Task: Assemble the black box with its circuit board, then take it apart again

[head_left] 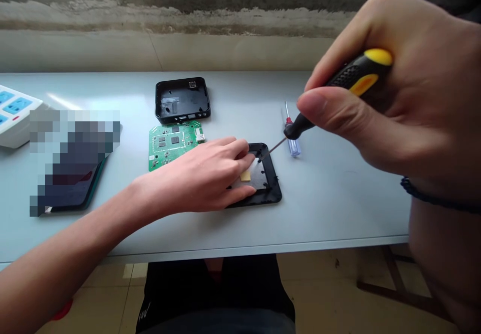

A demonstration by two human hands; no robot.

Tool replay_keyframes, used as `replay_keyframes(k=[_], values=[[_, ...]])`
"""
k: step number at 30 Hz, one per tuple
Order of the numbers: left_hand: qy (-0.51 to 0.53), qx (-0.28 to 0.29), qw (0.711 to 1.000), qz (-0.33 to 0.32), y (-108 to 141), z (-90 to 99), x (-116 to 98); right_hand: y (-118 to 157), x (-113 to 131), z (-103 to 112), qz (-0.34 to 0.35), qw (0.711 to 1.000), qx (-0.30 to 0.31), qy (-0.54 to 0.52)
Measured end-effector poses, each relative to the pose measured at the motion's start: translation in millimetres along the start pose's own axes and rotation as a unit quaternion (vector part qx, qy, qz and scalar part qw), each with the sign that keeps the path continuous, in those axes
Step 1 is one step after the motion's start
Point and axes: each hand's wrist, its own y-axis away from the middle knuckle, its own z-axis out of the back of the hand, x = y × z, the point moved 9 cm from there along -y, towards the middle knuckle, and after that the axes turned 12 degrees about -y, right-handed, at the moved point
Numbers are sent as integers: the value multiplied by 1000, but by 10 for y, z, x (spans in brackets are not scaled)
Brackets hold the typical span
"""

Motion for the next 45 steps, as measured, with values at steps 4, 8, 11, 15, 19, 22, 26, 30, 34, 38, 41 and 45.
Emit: replay_keyframes(k=[4, 8, 11, 15, 19, 22, 26, 30, 34, 38, 41, 45], values=[[-3, 5, 1000, 0, 5, -1, -13, 19, 4, -26, 6, 997, 68, 48], [-4, 7, 1000, 0, 0, 8, -22, 47, 10, -33, 32, 993, 106, 50], [-2, 9, 1000, 3, -4, 11, -18, 53, -51, -41, 14, 994, 91, 51], [6, 1, 1000, 4, 2, 13, -12, 46, 9, 3, 59, 997, -33, 23], [19, 2, 1000, 8, 1, 0, -3, 31, -69, -100, 22, 999, -32, 27], [22, 4, 1000, 4, -5, -5, -11, 20, -39, -56, 39, 999, -33, 6], [7, 15, 1000, 4, -9, -14, -21, 0, -40, -44, 16, 999, 21, 38], [-2, 21, 1000, 1, -11, 5, -42, 22, -32, 1, -8, 997, 59, 43], [-6, 41, 999, 9, -13, -7, -37, 69, 6, 33, 9, 993, 91, 69], [-15, 37, 999, 13, -8, 0, -23, 61, 4, -16, 43, 996, 37, 62], [0, 32, 999, 7, -2, 12, -32, 87, 41, -19, 107, 988, -84, 73], [15, 35, 999, 9, 2, 13, -32, 98, -23, -78, 90, 988, -102, 73]])
